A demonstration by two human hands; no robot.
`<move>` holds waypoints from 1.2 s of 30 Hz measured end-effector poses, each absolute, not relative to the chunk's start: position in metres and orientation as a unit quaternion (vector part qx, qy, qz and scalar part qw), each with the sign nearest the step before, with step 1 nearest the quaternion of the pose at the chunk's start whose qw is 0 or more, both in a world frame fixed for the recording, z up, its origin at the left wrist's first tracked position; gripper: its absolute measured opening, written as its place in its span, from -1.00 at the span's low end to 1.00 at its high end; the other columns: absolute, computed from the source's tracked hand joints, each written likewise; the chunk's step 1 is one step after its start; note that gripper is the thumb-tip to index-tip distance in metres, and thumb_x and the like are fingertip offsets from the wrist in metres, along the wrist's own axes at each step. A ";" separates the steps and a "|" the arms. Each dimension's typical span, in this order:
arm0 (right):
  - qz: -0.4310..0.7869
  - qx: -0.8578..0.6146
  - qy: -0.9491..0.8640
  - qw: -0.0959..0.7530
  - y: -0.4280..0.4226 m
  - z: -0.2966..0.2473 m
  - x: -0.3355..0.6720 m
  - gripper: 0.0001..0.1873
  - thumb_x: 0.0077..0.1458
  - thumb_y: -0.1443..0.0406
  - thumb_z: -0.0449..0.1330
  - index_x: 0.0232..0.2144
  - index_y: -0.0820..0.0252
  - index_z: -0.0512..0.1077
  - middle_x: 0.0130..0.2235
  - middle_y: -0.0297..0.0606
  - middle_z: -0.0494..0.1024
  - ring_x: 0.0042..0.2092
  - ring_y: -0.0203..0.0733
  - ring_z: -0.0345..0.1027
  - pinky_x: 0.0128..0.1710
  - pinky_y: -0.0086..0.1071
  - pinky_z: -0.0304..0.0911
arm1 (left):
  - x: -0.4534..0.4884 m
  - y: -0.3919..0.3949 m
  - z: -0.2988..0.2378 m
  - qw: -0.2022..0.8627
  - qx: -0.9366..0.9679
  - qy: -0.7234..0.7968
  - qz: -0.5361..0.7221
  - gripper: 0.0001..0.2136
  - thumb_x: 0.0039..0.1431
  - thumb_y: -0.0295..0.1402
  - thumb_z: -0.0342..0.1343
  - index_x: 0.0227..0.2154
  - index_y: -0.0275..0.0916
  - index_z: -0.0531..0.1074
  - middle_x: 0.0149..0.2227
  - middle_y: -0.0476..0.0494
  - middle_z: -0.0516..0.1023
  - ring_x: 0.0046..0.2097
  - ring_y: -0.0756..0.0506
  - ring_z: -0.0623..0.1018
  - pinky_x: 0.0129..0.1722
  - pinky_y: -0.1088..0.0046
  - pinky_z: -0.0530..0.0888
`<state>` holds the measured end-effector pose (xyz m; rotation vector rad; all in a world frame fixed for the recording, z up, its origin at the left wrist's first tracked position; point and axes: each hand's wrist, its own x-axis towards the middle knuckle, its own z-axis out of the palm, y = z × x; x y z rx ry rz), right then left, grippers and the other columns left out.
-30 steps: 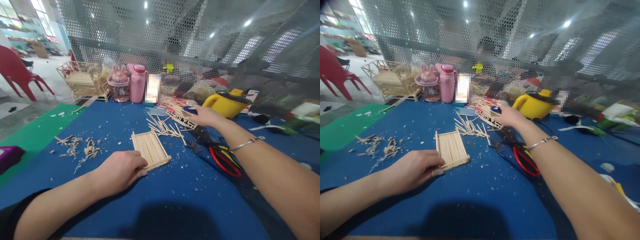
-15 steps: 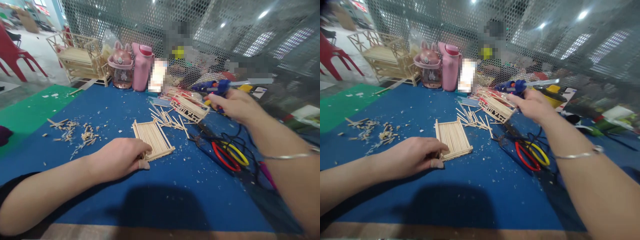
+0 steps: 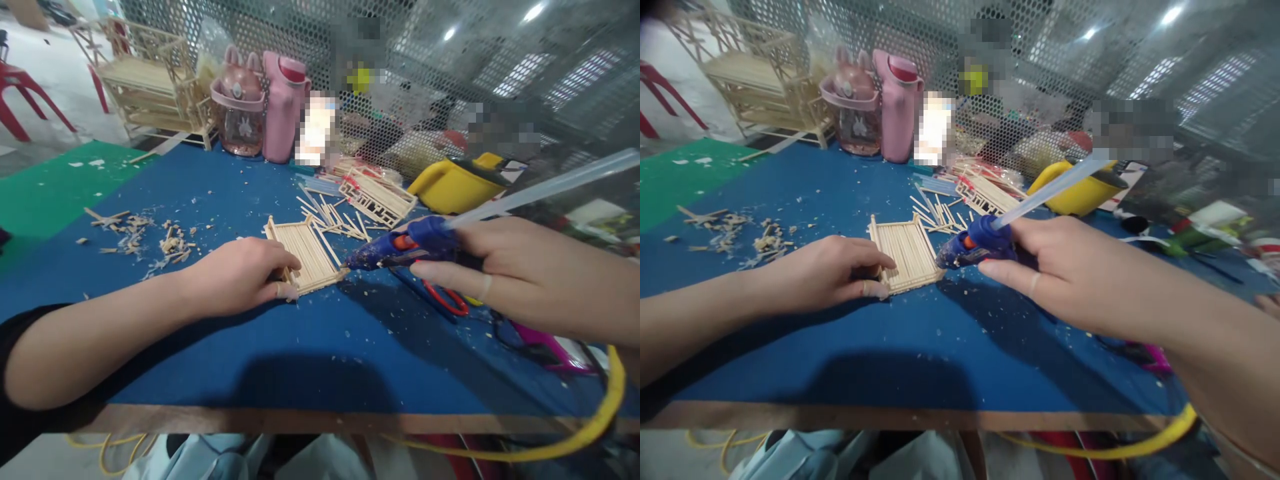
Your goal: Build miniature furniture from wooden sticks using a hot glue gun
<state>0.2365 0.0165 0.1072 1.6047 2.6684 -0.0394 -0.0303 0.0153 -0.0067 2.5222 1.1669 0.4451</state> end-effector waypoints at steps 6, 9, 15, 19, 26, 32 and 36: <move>-0.009 0.515 0.850 0.108 0.016 0.108 0.229 -0.42 0.04 -0.19 -0.14 -0.52 0.12 0.33 -0.45 -0.18 0.44 -0.46 -0.09 0.30 -0.46 -0.16 0.22 | -0.031 0.017 -0.007 0.150 0.887 0.407 0.159 -0.68 0.17 -0.12 0.06 -0.13 -0.21 0.47 -0.23 -0.12 0.58 -0.28 -0.11 0.52 -0.31 0.40 0.38; 0.011 0.513 0.851 0.113 0.016 0.108 0.226 -0.43 0.05 -0.19 -0.15 -0.52 0.12 0.31 -0.47 -0.18 0.42 -0.49 -0.11 0.28 -0.49 -0.18 0.19 | -0.031 0.017 -0.008 0.153 0.885 0.411 0.156 -0.67 0.17 -0.11 0.06 -0.13 -0.20 0.47 -0.24 -0.11 0.59 -0.27 -0.12 0.52 -0.31 0.39 0.39; 0.044 0.508 0.853 0.116 0.015 0.106 0.225 -0.46 0.05 -0.17 -0.16 -0.53 0.10 0.29 -0.48 -0.19 0.42 -0.48 -0.08 0.28 -0.49 -0.19 0.17 | -0.031 0.017 -0.008 0.155 0.883 0.415 0.154 -0.67 0.16 -0.11 0.08 -0.13 -0.20 0.48 -0.20 -0.11 0.59 -0.21 -0.14 0.54 -0.25 0.37 0.40; 0.064 0.496 0.858 0.117 0.013 0.104 0.227 -0.47 0.07 -0.16 -0.16 -0.54 0.09 0.28 -0.48 -0.20 0.44 -0.46 -0.05 0.30 -0.46 -0.17 0.17 | -0.030 0.017 -0.008 0.159 0.882 0.416 0.155 -0.67 0.15 -0.11 0.09 -0.13 -0.19 0.48 -0.23 -0.10 0.59 -0.22 -0.14 0.54 -0.27 0.39 0.40; 0.111 0.481 0.863 0.106 0.010 0.103 0.224 -0.48 0.05 -0.16 -0.17 -0.58 0.06 0.24 -0.58 -0.24 0.39 -0.56 -0.07 0.25 -0.58 -0.23 0.11 | -0.031 0.017 -0.008 0.154 0.883 0.415 0.158 -0.69 0.15 -0.12 0.09 -0.14 -0.19 0.48 -0.23 -0.11 0.59 -0.26 -0.12 0.54 -0.31 0.40 0.40; 0.121 0.467 0.870 0.101 0.012 0.103 0.225 -0.49 0.08 -0.14 -0.16 -0.58 0.07 0.24 -0.58 -0.25 0.39 -0.56 -0.09 0.25 -0.58 -0.25 0.12 | -0.030 0.017 -0.007 0.159 0.884 0.410 0.157 -0.69 0.14 -0.13 0.10 -0.14 -0.19 0.49 -0.22 -0.10 0.60 -0.22 -0.13 0.55 -0.27 0.40 0.41; 0.109 0.459 0.876 0.100 0.014 0.104 0.221 -0.47 0.09 -0.15 -0.16 -0.56 0.08 0.26 -0.59 -0.27 0.37 -0.59 -0.14 0.22 -0.60 -0.29 0.07 | -0.031 0.017 -0.008 0.154 0.886 0.409 0.157 -0.68 0.15 -0.13 0.09 -0.13 -0.21 0.48 -0.22 -0.12 0.60 -0.21 -0.14 0.55 -0.25 0.38 0.41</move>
